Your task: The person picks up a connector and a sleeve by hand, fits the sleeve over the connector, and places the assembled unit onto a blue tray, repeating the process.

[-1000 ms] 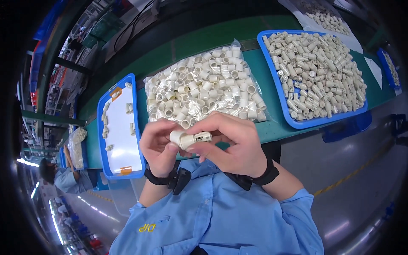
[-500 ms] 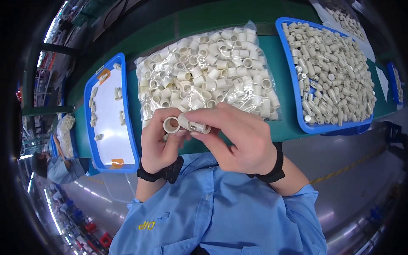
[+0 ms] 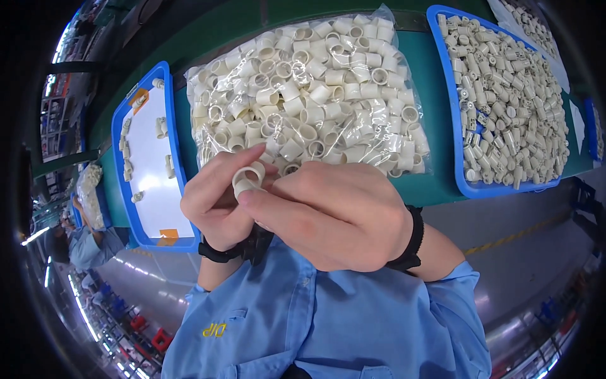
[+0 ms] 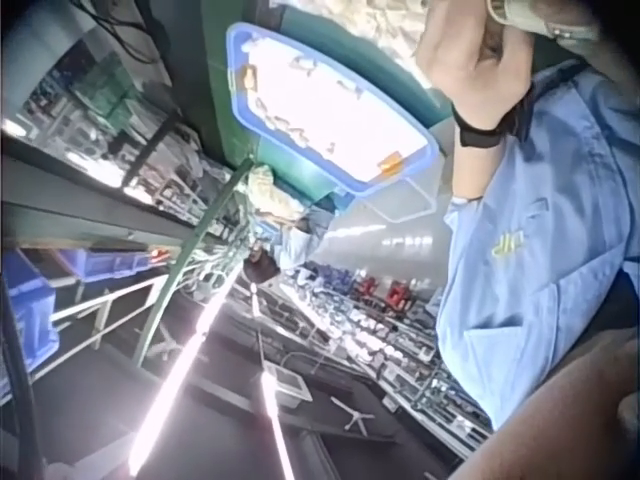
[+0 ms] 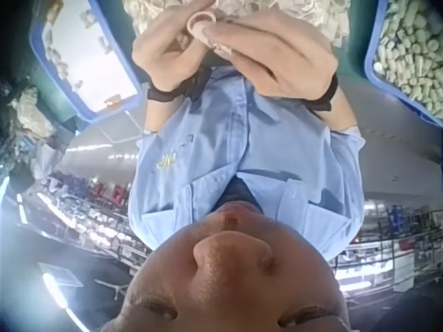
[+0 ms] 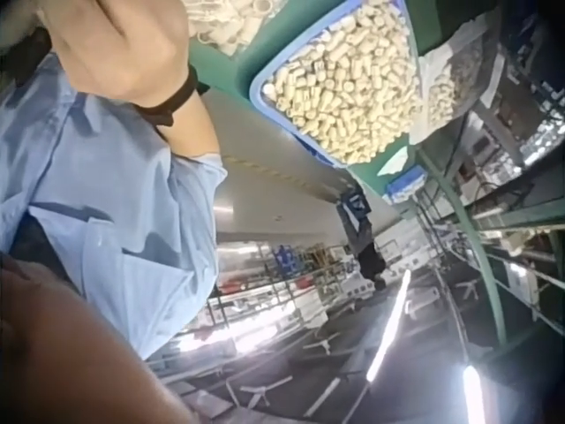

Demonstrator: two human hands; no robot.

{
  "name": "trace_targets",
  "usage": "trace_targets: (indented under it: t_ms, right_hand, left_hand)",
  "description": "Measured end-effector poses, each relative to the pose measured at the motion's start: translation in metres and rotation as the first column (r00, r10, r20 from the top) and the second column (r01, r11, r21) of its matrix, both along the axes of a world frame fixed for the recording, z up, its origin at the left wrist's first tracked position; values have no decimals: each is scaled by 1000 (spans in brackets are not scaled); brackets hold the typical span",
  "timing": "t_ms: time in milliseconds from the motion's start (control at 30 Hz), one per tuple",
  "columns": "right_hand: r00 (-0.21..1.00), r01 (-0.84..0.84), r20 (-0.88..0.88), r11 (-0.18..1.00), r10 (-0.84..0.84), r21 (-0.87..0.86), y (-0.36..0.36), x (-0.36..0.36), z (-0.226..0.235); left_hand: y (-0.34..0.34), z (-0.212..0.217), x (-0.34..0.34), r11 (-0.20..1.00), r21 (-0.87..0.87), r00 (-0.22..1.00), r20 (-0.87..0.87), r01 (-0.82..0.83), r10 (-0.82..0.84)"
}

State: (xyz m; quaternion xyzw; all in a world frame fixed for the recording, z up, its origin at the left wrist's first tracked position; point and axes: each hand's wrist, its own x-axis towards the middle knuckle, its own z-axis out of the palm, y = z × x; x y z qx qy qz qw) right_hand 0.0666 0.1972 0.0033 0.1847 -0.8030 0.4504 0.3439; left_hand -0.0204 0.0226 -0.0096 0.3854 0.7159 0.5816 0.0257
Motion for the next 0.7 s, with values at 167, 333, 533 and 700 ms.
trace_targets:
  t_ms: [167,333,533,700]
  right_hand:
    - [999,51,5,998,-51,-28,1,3,-4]
    - [996,-63,-65,997,65,36,8,1,-4]
    - [994,-8,-107,1000,5,-27,1,0,-11]
    - [997,61,-46,998,-61,-13,-1,6,-10]
  left_hand:
    - [-5,1,-5,997,-62,999,17,42,-41]
    - [-4,3,-3,992,-120,999,-10,43,-45]
    - [1,3,-1,994,-111,999,-37,19,-23]
    - [5,2,-1,997,-71,991,-132,8,-17]
